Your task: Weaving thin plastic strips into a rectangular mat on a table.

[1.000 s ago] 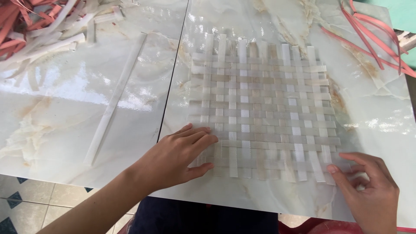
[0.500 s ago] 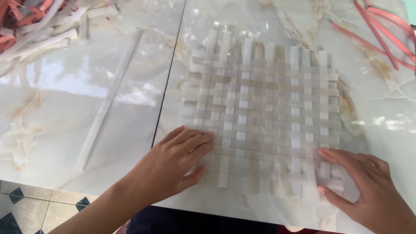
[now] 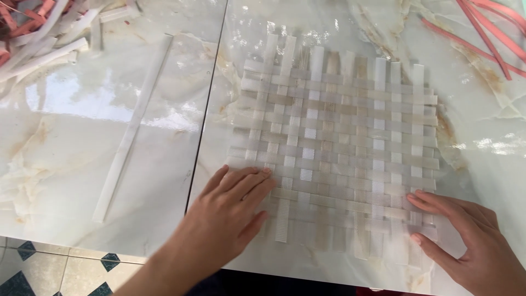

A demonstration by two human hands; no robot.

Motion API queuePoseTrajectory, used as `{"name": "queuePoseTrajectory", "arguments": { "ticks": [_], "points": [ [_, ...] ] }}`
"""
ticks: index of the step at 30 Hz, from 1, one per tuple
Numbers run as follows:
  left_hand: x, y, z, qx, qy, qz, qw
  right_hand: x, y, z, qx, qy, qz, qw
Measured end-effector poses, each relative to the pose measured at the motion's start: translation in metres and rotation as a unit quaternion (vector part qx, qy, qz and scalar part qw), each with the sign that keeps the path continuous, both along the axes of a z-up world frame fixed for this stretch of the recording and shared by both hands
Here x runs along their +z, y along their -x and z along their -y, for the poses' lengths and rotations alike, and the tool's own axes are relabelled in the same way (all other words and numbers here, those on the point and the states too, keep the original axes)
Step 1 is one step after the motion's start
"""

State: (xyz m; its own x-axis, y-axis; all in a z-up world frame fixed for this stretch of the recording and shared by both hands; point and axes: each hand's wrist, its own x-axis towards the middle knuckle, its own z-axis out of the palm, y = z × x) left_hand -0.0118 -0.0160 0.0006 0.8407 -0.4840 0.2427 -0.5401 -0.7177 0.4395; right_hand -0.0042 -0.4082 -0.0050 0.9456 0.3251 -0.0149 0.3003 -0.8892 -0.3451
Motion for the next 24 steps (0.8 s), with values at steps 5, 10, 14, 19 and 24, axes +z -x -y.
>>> {"name": "queuePoseTrajectory", "arguments": {
  "ticks": [5,10,14,19,24],
  "points": [
    [-0.021,0.015,0.031,0.142,-0.041,0.083,0.986,-0.004,0.004,-0.010,-0.013,-0.031,0.027,0.999],
    [-0.027,0.023,0.041,0.197,-0.020,0.115,0.973,-0.021,0.001,0.001,0.009,-0.070,0.058,0.996],
    [-0.027,0.026,0.043,0.207,-0.021,0.105,0.972,-0.041,0.000,0.012,0.005,-0.062,0.070,0.996],
    [-0.029,0.024,0.044,0.216,-0.025,0.121,0.969,-0.049,0.006,0.010,-0.014,-0.080,0.099,0.992],
    [-0.027,0.024,0.033,0.165,-0.085,0.104,0.977,-0.039,0.008,-0.003,-0.013,-0.096,0.099,0.990]
  ]
}}
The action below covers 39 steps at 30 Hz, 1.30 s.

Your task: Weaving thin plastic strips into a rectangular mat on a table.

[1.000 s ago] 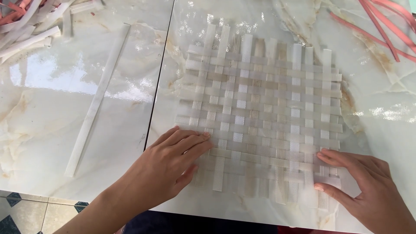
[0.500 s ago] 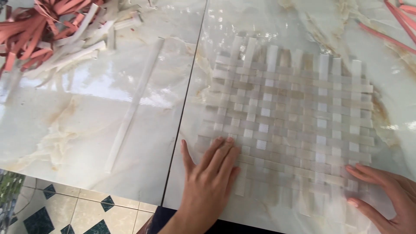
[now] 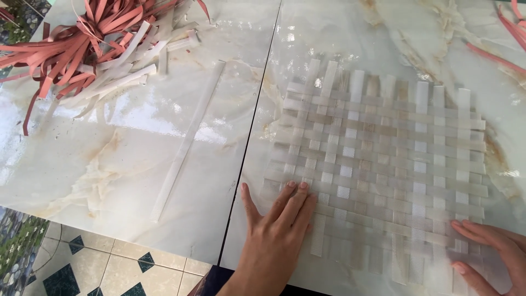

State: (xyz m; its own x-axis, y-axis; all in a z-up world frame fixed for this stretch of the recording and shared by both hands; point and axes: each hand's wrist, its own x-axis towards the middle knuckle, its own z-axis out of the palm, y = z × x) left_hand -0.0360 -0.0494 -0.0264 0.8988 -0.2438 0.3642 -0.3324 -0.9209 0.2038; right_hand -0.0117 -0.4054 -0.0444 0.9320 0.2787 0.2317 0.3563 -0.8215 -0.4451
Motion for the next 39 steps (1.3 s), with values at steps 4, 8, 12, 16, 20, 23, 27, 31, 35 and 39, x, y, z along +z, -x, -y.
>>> {"name": "queuePoseTrajectory", "arguments": {
  "ticks": [4,8,12,16,20,23,27,31,35,39],
  "points": [
    [0.005,-0.004,-0.007,-0.032,-0.029,0.004,0.999,0.012,-0.007,0.008,-0.022,0.188,-0.054,0.980],
    [0.009,-0.007,-0.007,-0.053,-0.107,0.016,0.993,0.015,0.003,-0.001,-0.031,0.188,0.004,0.982],
    [0.003,-0.006,-0.001,-0.033,-0.163,0.062,0.984,0.017,0.008,-0.013,-0.058,0.192,0.049,0.979],
    [0.003,-0.009,0.002,-0.029,-0.143,0.074,0.987,0.015,0.010,-0.013,-0.084,0.205,0.033,0.975],
    [0.001,-0.010,0.002,-0.021,-0.130,0.077,0.988,0.016,0.009,-0.008,-0.062,0.202,0.021,0.977],
    [0.002,-0.009,-0.004,-0.030,-0.102,0.050,0.993,0.023,0.005,-0.004,-0.063,0.182,-0.052,0.980],
    [0.028,-0.012,-0.030,-0.073,0.244,-0.136,0.957,0.073,0.009,-0.034,-0.184,-0.061,-0.142,0.971],
    [0.072,0.009,-0.064,0.098,0.303,0.036,0.947,0.005,0.021,0.052,-0.285,-0.099,-0.071,0.951],
    [0.073,0.025,-0.076,0.216,0.345,0.146,0.902,-0.025,0.039,0.026,-0.197,-0.128,0.057,0.970],
    [0.059,0.028,-0.061,0.165,0.374,0.135,0.902,0.044,0.019,-0.135,-0.057,-0.050,0.113,0.991]
  ]
}}
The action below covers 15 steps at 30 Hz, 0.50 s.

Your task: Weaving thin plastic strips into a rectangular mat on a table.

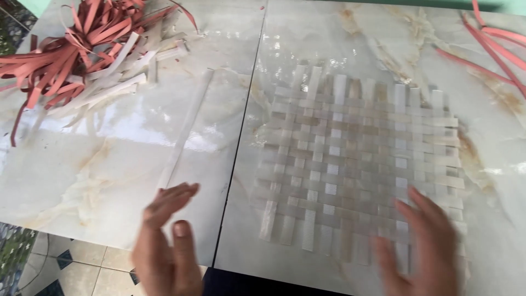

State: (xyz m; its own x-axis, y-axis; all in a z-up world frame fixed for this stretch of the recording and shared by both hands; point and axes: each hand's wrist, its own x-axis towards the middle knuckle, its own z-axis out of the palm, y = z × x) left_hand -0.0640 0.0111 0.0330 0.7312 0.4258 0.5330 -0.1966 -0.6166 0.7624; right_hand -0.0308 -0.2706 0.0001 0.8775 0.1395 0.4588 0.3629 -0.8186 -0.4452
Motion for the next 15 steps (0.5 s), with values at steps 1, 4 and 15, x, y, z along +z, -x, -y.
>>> {"name": "queuePoseTrajectory", "arguments": {
  "ticks": [1,4,15],
  "points": [
    [-0.001,0.000,0.004,0.003,-0.002,-0.001,1.000,0.002,-0.007,-0.015,0.003,-0.002,-0.001,1.000],
    [-0.007,0.004,0.008,0.006,0.020,-0.007,1.000,-0.004,-0.028,-0.046,0.009,0.056,-0.180,0.982],
    [-0.044,-0.025,-0.096,0.061,-0.083,-0.188,0.977,-0.041,-0.058,-0.031,0.013,0.209,-0.093,0.973]
  ]
}}
